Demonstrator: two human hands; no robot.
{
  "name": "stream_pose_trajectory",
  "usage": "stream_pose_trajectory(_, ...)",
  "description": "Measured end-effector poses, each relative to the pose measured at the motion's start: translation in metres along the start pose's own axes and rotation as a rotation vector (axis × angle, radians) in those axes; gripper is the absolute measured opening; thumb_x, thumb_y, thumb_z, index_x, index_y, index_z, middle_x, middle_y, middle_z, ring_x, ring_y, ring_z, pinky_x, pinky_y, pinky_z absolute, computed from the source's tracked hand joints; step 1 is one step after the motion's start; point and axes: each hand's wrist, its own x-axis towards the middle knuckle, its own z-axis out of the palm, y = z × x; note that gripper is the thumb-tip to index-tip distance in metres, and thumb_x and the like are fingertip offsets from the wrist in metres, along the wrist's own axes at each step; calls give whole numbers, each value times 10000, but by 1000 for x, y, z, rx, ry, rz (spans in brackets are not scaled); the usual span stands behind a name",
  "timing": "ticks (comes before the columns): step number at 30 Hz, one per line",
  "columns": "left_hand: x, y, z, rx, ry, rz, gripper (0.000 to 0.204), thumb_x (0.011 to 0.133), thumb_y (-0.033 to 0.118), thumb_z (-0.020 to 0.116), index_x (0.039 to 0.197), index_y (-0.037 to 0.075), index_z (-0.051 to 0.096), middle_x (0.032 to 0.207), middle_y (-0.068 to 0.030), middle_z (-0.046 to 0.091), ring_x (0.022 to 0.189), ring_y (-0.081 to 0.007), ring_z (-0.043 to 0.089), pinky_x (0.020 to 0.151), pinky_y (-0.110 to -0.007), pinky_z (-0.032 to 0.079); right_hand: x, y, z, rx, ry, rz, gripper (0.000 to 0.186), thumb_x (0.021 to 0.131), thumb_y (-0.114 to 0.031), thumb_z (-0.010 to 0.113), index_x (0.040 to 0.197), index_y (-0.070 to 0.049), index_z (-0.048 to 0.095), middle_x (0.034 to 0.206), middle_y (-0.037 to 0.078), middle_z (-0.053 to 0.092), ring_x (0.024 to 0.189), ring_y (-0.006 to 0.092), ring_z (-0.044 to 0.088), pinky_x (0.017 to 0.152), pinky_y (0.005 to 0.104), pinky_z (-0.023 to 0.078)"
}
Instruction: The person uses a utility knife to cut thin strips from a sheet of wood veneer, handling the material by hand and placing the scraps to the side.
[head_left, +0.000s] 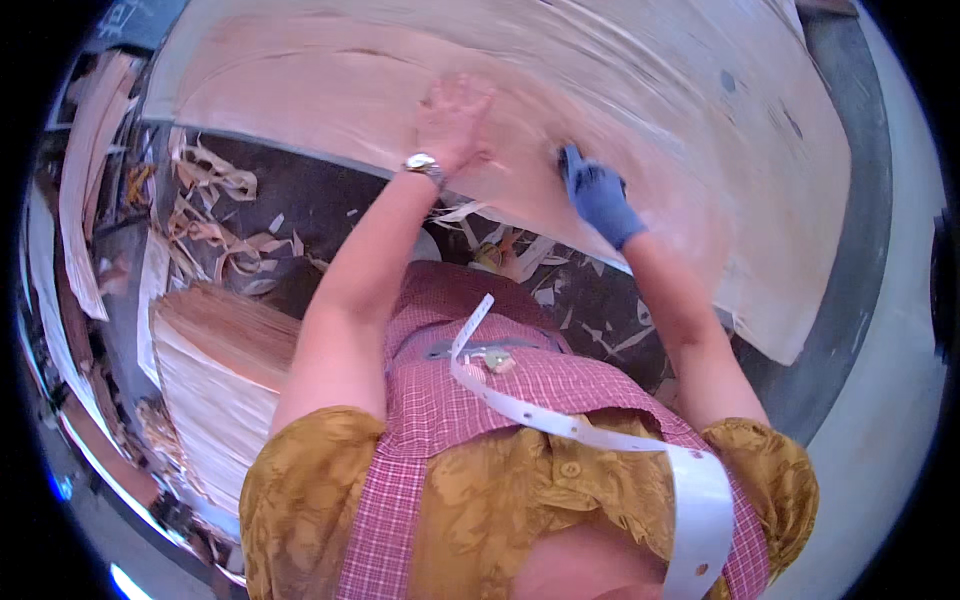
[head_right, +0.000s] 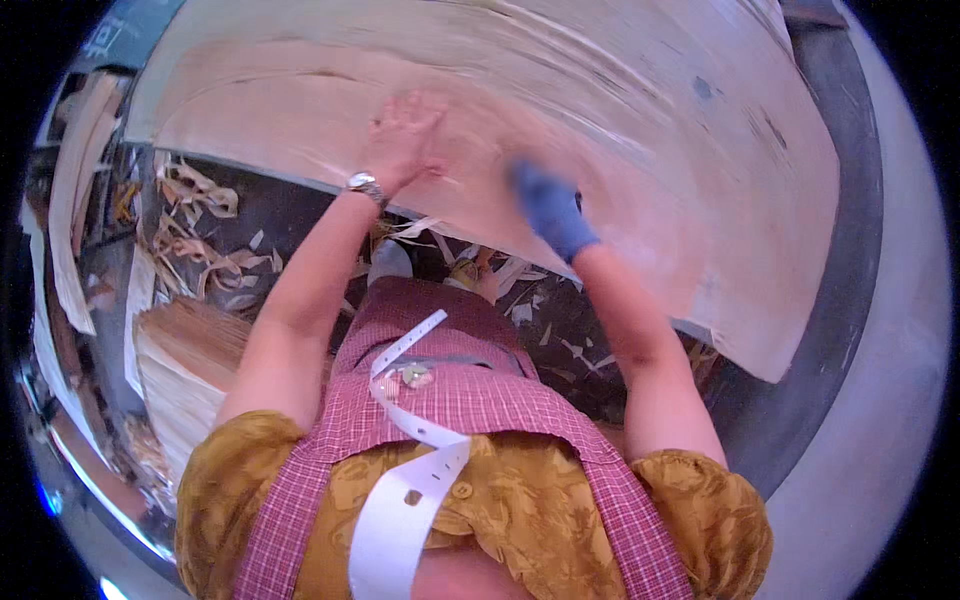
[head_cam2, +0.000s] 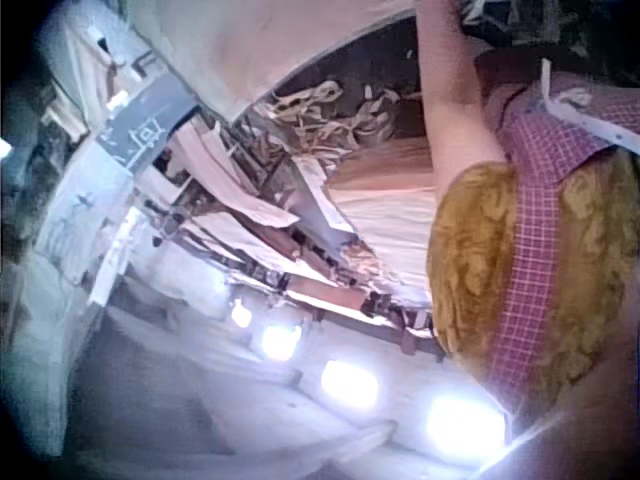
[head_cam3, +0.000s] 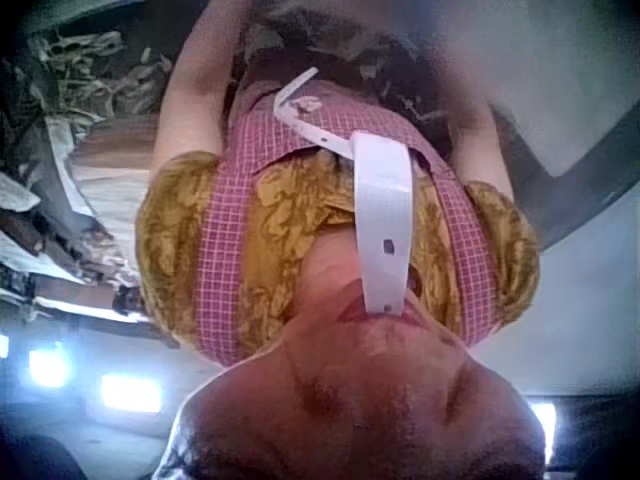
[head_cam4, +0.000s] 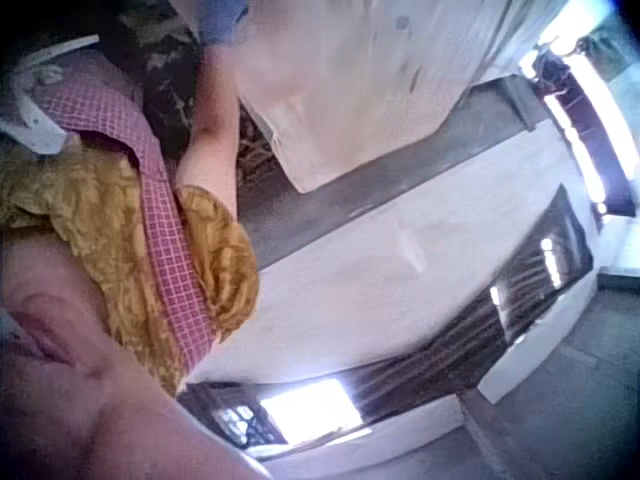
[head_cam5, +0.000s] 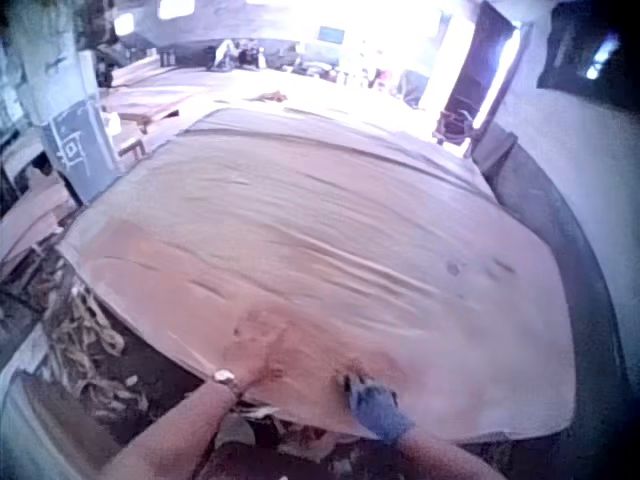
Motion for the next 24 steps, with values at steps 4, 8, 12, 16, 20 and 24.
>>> stream_pose_trajectory(4, -3, -6, 14, 10, 47, -45, 919, 607, 427, 832, 1414, 325, 404, 1521, -111, 286, 1397, -425, 204, 1085, -604, 259, -112, 4, 30, 117, -172, 318, 217, 921, -163, 445, 1111, -60, 460, 930, 223, 645, 813, 382, 657, 618, 504, 530)
stream_pose_trajectory(8, 2, -7, 28, -19, 106, 30, 919, 613, 430, 828, 1418, 327, 396, 1520, -110, 288, 1397, -429, 200, 1088, -605, 247, -190, 3, 78, 226, 5, 383, 370, 895, -195, 500, 1229, -48, 436, 1024, 240, 629, 866, 369, 659, 710, 484, 537)
stream_pose_trajectory(12, -10, 4, 7, 17, 59, 7, 906, 628, 431, 821, 1419, 324, 393, 1520, -130, 277, 1397, -442, 185, 1085, -603, 247, -257, -17, 78, 317, -269, 497, 459, 853, -200, 559, 1272, -51, 445, 1063, 208, 619, 922, 357, 641, 762, 460, 531)
stream_pose_trajectory(16, -7, 2, 8, -6, 24, -55, 945, 610, 449, 828, 1427, 363, 360, 1530, -153, 231, 1400, -447, 165, 1082, -609, 248, -134, 20, 20, 352, 366, 286, 450, 863, -211, 619, 1286, -121, 496, 1144, 175, 582, 957, 339, 604, 764, 426, 523)
stream_pose_trajectory(20, 4, 5, 12, 34, 77, -48, 1068, 581, 478, 835, 1472, 266, 287, 1536, -189, 184, 1406, -440, 152, 1091, -582, 258, -14, 60, -16, 275, 616, 198, 399, 870, -270, 624, 1234, -134, 539, 1108, 131, 577, 932, 339, 595, 744, 451, 516)
stream_pose_trajectory(24, 5, -5, 15, -40, 135, -116, 1233, 552, 500, 843, 1473, 24, 176, 1527, -254, 138, 1416, -422, 136, 1125, -506, 238, 9, 61, -23, 264, 117, 285, 353, 865, -334, 633, 1161, -151, 574, 1125, 112, 574, 991, 337, 593, 757, 447, 515)
